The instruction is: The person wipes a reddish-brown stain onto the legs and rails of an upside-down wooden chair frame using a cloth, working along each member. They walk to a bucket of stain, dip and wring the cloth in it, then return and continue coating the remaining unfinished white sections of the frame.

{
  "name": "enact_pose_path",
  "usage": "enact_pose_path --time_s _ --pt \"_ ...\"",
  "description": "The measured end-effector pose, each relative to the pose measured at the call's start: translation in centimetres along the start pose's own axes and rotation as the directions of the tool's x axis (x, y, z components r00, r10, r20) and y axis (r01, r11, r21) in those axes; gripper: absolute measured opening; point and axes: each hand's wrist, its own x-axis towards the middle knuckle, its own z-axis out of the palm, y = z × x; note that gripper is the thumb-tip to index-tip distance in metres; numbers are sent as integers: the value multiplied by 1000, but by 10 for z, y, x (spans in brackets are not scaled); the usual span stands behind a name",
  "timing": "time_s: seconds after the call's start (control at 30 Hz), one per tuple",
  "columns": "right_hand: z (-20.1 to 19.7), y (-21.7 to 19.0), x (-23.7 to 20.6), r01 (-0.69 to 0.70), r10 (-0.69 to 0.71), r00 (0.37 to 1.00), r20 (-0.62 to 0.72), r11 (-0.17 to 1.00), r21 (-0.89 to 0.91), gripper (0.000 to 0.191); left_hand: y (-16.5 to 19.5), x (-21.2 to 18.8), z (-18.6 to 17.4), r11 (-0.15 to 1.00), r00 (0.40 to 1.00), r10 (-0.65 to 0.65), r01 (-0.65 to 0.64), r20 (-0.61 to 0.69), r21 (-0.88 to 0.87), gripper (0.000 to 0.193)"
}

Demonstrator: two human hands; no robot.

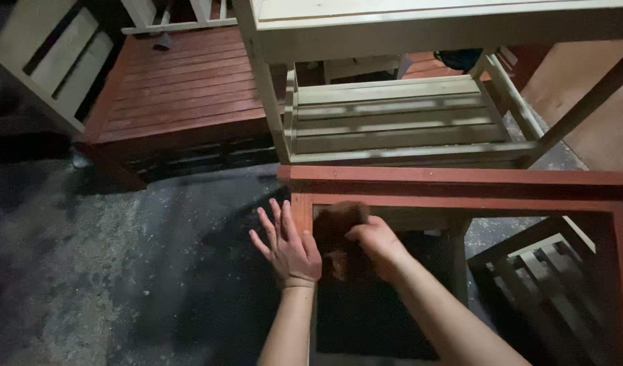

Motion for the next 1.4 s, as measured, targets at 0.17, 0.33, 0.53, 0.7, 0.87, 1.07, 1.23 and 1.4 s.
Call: enact_pose_path --time_s 0.17,0.33,0.53,0.7,0.87,1.07,1.23,1.4 --pt "22 14 35 22 -23 999 -23 997 -72 22 1 3 -4 999 1000 20 -21 21 45 69" --pt "63 20 65 70 -72 997 17 993 94 28 -5 0 -1 998 1000 5 -6 20 55 71" --pt "73 19 37 265 -265 964 8 964 3 37 -10 -3 8 985 998 57 -58 8 160 69" --pt "64 15 16 323 -321 946 42 942 -91 40 -11 -4 5 988 998 43 -50 45 145 71" --pt "30 19 -3 295 -301 946 118 953 66 37 -2 -3 -4 998 999 45 -45 6 34 71" --pt "23 7 9 -31 29 999 -38 998 -53 27 6 -1 -11 1000 998 23 -24 59 7 72" --pt "58 -6 22 -17 19 1000 -3 971 240 26 1 -4 -6 999 999 40 -40 18 -18 72" --pt "67 -6 17 34 -28 998 -57 994 106 22 -6 -5 3 996 999 42 -44 24 75 70"
